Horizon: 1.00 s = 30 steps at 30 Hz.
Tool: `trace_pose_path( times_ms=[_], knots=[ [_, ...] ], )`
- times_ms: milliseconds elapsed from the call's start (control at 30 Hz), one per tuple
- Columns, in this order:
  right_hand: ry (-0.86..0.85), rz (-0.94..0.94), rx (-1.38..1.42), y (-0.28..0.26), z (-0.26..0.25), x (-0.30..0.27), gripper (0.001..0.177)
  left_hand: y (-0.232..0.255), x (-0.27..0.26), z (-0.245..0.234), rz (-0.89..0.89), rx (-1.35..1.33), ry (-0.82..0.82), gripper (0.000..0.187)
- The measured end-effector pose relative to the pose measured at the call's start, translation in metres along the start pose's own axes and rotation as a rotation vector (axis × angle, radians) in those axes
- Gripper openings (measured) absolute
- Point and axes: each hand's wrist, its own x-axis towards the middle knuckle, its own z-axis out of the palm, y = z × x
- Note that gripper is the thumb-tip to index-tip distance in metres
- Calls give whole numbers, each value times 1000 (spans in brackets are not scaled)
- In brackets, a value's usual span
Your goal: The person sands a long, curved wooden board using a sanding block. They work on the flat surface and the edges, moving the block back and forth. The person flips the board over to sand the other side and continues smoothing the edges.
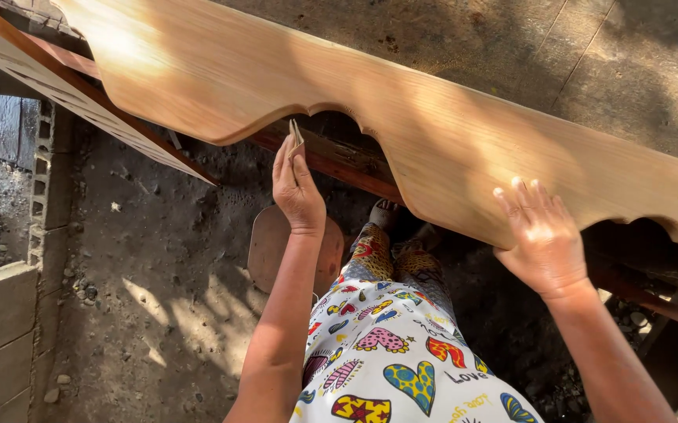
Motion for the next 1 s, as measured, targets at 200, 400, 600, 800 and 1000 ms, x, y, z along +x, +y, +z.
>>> trace_pose_path(
  times_ms=[200, 400, 600, 800, 1000],
  knots=[
    [-10, 97, 288, 17, -63, 17, 73, 30, 16, 8, 225, -56, -95, 30],
    [173, 160, 307, 25, -89, 36, 52, 84, 50, 23, 365, -156, -225, 30],
    [398, 267, 561, 36, -93, 49, 39, 106, 65, 55, 461, -185, -386, 30],
    [522, 302, 547, 69, -83, 73, 42, 99, 60, 83, 386, -91, -517, 39],
    [396, 302, 483, 92, -83, 86, 60, 111, 74, 99, 410, -93, -430, 28]
  ],
)
